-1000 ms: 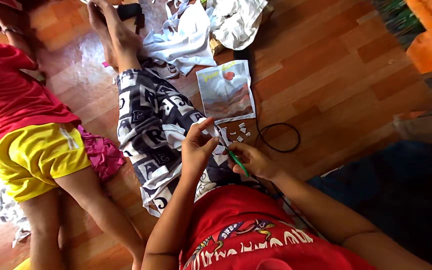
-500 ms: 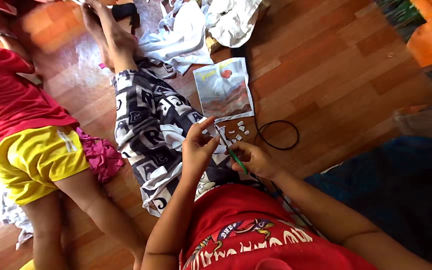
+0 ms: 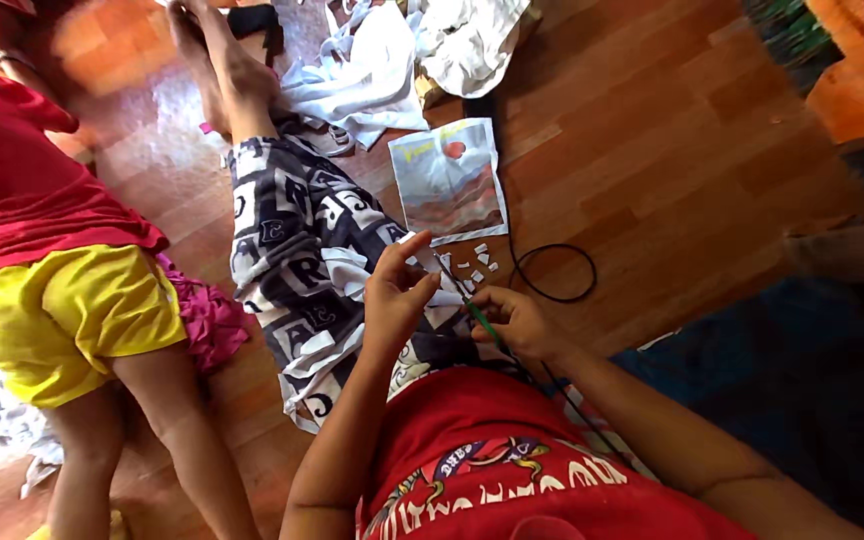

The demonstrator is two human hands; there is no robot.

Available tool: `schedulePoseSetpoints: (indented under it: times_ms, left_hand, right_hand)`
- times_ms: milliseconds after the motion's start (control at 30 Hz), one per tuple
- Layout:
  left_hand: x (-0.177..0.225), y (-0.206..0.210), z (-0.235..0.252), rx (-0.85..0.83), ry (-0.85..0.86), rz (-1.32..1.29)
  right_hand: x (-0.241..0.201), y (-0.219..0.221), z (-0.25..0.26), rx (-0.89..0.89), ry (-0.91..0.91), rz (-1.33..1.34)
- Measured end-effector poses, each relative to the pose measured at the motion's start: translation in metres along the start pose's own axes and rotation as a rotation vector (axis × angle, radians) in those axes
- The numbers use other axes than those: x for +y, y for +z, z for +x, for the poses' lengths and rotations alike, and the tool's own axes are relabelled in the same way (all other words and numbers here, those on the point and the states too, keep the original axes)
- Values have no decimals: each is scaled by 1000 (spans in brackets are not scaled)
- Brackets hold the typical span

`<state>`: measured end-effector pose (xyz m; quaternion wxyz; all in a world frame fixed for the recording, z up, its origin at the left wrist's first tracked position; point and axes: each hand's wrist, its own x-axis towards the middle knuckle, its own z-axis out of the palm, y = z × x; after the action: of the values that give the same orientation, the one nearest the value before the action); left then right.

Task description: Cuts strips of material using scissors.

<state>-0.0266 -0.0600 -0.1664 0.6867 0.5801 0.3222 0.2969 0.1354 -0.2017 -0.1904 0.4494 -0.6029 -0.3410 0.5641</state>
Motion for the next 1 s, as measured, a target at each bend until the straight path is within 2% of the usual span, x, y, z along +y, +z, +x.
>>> schedulePoseSetpoints:
  times_ms: [367, 1000]
  left_hand:
    - [2, 2, 0, -32, -29, 15]
    - [1, 7, -1, -43, -83, 43]
  right_hand:
    - [7, -3, -3, -38, -77, 57]
    - [14, -3, -1, -84, -80, 138]
